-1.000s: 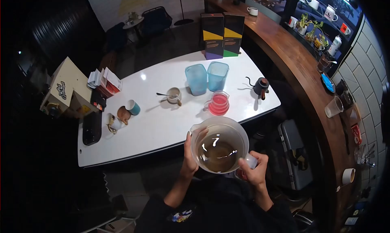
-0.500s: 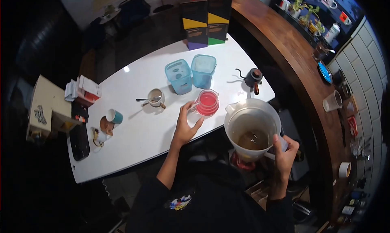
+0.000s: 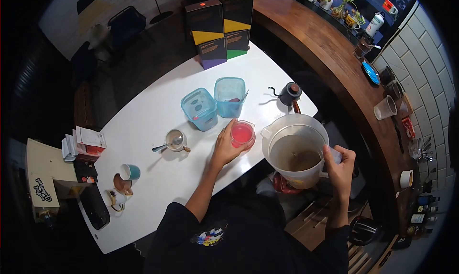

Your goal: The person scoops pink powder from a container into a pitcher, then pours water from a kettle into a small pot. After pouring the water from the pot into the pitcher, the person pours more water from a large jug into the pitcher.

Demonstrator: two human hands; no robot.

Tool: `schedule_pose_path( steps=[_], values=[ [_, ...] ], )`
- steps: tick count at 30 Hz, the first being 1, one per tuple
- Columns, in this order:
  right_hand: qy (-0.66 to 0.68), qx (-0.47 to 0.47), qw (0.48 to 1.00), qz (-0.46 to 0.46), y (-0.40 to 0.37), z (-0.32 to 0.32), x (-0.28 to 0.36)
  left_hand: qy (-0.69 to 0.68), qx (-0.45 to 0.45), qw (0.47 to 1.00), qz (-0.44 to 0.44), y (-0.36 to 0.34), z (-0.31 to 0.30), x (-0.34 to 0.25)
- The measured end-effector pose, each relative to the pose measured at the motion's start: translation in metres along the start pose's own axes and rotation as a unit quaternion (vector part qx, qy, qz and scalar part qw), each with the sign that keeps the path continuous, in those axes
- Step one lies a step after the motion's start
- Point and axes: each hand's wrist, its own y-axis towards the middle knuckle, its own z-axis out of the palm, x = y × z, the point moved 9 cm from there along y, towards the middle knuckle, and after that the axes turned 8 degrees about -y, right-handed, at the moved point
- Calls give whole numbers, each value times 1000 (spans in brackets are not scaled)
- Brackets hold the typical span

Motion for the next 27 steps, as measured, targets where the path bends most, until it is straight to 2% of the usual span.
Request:
schedule_pose_path(
  steps=[4, 8, 10, 17, 19, 25, 27],
  values=[
    [15, 59, 998, 32, 10, 19, 16, -38, -22, 999, -17, 2, -3, 7],
    [-11, 59, 998, 36, 15, 34, 11, 5, -58, 998, 7, 4, -7, -1],
    [-30, 55, 997, -35, 20, 40, 27, 16, -70, 997, 29, 3, -8, -3],
    [-49, 104, 991, -70, 34, 53, 56, 10, -97, 994, 51, -1, -7, -6],
    [-79, 110, 985, -109, 37, 57, 66, -14, -92, 994, 53, -1, -5, -4],
    [-87, 212, 972, -49, 43, 75, 57, -29, -102, 993, 60, -4, -1, 5],
    [-107, 205, 970, -71, 43, 75, 62, -25, -99, 993, 55, -5, 0, 10]
  ],
)
